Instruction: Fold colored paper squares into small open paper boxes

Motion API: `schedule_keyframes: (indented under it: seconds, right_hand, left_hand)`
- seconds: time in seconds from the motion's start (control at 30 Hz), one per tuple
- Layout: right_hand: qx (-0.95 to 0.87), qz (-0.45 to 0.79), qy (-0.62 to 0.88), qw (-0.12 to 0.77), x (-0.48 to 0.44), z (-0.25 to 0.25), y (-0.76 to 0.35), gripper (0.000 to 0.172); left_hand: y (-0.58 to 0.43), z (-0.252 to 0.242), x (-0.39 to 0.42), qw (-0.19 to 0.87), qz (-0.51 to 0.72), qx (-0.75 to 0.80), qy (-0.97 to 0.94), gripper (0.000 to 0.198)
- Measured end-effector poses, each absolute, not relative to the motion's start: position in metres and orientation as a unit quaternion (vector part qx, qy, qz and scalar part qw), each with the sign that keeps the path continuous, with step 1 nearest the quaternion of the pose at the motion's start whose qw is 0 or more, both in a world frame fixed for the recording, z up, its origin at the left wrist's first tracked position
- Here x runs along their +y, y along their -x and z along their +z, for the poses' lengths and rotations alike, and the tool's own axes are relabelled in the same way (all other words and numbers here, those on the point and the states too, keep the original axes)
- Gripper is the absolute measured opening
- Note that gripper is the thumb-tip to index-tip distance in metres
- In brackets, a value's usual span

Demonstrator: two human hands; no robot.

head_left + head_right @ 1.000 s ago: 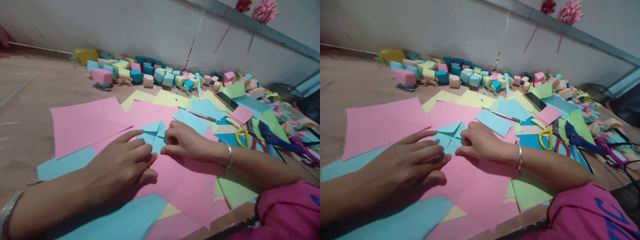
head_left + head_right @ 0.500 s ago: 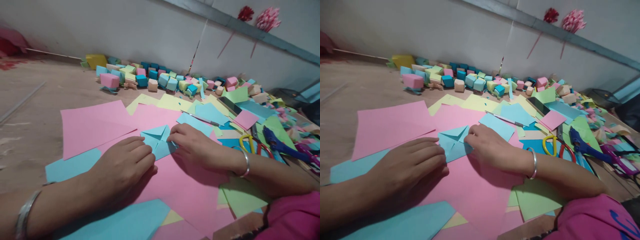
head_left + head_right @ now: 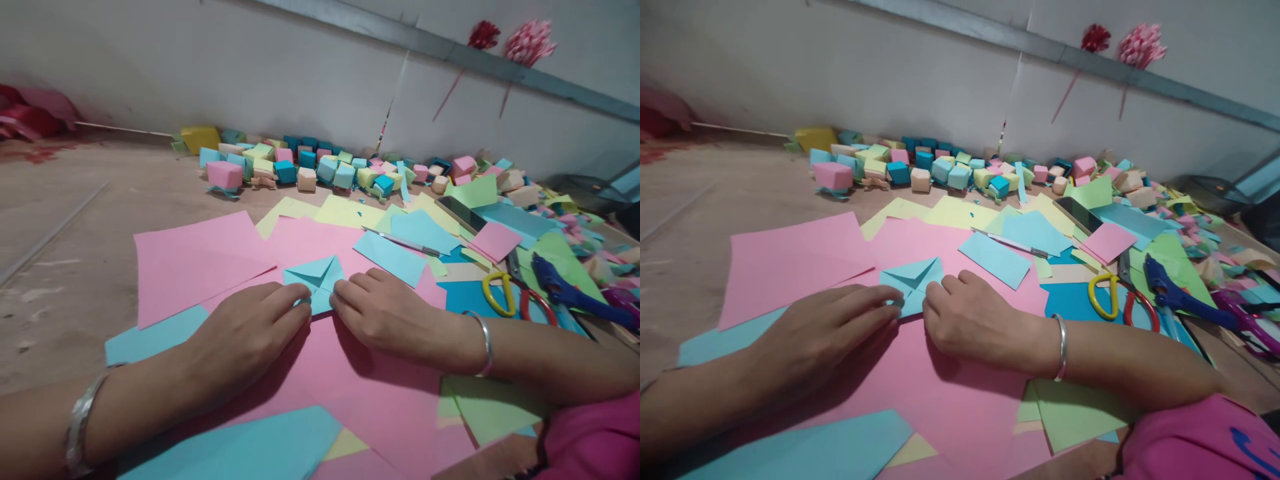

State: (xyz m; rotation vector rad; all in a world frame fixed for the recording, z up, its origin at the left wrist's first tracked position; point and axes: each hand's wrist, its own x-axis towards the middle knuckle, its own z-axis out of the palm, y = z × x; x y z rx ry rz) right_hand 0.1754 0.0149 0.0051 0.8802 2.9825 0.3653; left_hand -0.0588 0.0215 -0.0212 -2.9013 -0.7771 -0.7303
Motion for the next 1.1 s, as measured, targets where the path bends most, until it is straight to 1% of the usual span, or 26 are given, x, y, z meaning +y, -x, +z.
schedule_keyframes:
  seconds: [0.1, 0.17, 0.27, 0.37, 0.43, 0.5, 0.6, 0.77, 0.93, 1.1]
  right_hand:
    - [0.946, 0.107, -0.304, -0.017, 0.018, 0.003, -0.173, 0.027]
    - [0.941, 0.082, -0.328, -0.029, 0.022, 0.001, -0.173, 0.027]
    - [0.922, -0.018, -0.38, -0.062, 0.029, -0.003, -0.174, 0.02]
    - [0.886, -0.138, -0.425, -0.125, 0.035, -0.006, -0.177, 0.014]
    - [0.865, -0.19, -0.436, -0.158, 0.038, -0.007, -0.179, 0.013]
    - [0.856, -0.215, -0.436, -0.174, 0.038, -0.008, -0.179, 0.014]
    - [0.849, -0.21, -0.452, -0.178, 0.037, -0.01, -0.177, 0.013]
    - [0.831, -0.178, -0.495, -0.18, 0.035, -0.014, -0.172, 0.01]
    - [0.822, -0.171, -0.516, -0.17, 0.034, -0.014, -0.169, 0.006]
    - [0.815, -0.172, -0.526, -0.172, 0.035, -0.014, -0.168, 0.008]
  left_hand:
    - [0.06, -0.024, 0.023, 0.037, -0.204, -0.259, 0.944, 0.017]
    - [0.06, -0.024, 0.024, 0.035, -0.208, -0.275, 0.938, 0.019]
    - [0.061, -0.023, 0.025, 0.043, -0.217, -0.288, 0.932, 0.02]
    - [0.062, -0.022, 0.027, 0.061, -0.218, -0.311, 0.923, 0.02]
    - [0.063, -0.023, 0.03, 0.068, -0.222, -0.324, 0.917, 0.019]
    - [0.063, -0.025, 0.033, 0.061, -0.227, -0.33, 0.914, 0.017]
    - [0.061, -0.026, 0.037, 0.029, -0.229, -0.353, 0.907, 0.017]
    - [0.056, -0.022, 0.042, -0.068, -0.19, -0.426, 0.882, 0.026]
    - [0.054, -0.015, 0.043, -0.158, -0.182, -0.451, 0.859, 0.025]
    - [0.054, -0.016, 0.042, -0.177, -0.191, -0.458, 0.85, 0.017]
